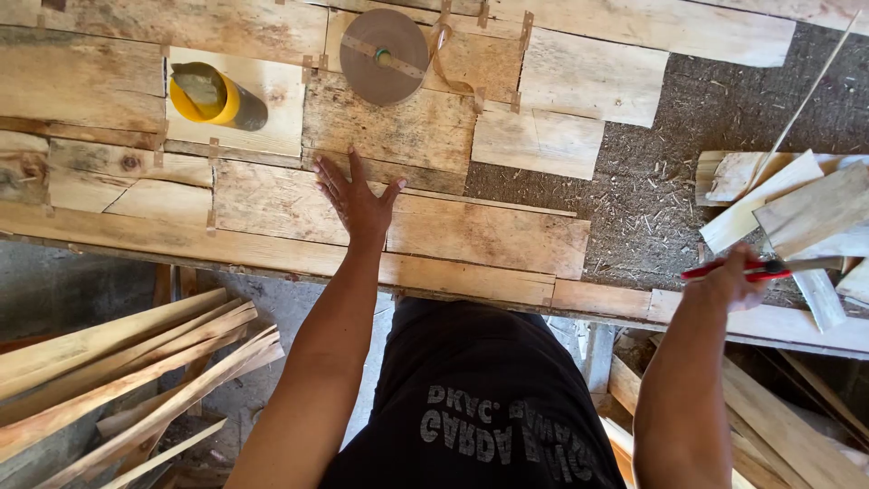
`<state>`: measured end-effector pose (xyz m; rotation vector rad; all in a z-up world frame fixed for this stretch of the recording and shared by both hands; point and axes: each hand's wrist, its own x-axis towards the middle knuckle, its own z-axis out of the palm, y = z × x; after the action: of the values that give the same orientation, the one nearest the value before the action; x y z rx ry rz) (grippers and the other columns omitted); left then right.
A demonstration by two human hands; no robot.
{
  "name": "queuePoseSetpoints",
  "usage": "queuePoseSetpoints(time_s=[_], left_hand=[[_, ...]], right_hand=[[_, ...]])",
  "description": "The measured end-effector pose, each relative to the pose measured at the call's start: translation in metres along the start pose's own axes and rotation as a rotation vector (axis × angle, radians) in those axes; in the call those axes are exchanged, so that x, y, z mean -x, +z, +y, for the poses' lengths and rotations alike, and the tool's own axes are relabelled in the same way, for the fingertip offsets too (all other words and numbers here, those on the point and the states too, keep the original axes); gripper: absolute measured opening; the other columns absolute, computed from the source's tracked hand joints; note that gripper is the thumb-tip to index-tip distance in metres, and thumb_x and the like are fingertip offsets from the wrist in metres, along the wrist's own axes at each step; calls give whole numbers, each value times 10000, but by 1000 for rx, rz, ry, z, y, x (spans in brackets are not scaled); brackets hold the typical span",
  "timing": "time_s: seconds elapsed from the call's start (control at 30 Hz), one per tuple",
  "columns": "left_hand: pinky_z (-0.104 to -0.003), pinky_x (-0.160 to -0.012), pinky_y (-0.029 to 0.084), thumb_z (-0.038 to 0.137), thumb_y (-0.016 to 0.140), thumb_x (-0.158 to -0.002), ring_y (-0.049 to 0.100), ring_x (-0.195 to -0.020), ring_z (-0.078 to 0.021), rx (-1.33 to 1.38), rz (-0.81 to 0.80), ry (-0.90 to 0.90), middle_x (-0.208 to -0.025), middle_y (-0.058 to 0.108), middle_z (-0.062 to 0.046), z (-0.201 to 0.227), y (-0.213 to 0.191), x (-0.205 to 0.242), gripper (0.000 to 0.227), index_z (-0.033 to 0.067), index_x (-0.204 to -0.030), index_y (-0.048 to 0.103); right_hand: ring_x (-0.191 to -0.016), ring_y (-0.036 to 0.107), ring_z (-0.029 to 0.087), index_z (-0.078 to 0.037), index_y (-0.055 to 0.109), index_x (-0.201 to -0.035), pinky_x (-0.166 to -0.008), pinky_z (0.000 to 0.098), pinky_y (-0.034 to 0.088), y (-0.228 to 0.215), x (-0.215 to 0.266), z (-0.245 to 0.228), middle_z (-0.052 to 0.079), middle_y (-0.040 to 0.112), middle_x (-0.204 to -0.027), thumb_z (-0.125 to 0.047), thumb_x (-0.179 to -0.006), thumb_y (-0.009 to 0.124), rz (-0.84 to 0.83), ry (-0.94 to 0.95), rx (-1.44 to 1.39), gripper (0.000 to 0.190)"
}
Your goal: Manually joining and patching thin wood veneer strips using adhesive tape and a utility knife.
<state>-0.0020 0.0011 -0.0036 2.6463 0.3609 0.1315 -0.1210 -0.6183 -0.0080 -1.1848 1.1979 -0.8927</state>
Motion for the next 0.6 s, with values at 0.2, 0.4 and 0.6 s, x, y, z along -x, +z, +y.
queuePoseSetpoints(time_s=[0.2,0.4,0.6], left_hand=[[-634,-1268,22,672,862,-773,-45,-1576,-488,66,16,-14,-1678,-10,-344,7,-8,1,1232,95,-1649,215],[-620,-1284,12,689,857,-785,-39,-1586,-464,65,42,-26,-1691,1,-313,4,-4,2,1346,-71,-1608,111],[-611,-1275,1,687,826,-794,-50,-1584,-445,116,27,-56,-1698,-8,-297,8,-11,1,1352,-88,-1605,72]], right_hand=[[-756,705,149,-129,686,-1044,-602,321,633,4,-17,-33,37,738,-965,-6,-905,748,334,42,-168,197],[-781,694,131,-110,712,-994,-676,303,587,38,35,-8,34,775,-970,-125,-986,741,74,-181,306,34],[-858,728,90,-136,720,-1085,-761,235,629,88,182,-32,27,769,-1048,-98,-946,766,-350,-305,470,151]])
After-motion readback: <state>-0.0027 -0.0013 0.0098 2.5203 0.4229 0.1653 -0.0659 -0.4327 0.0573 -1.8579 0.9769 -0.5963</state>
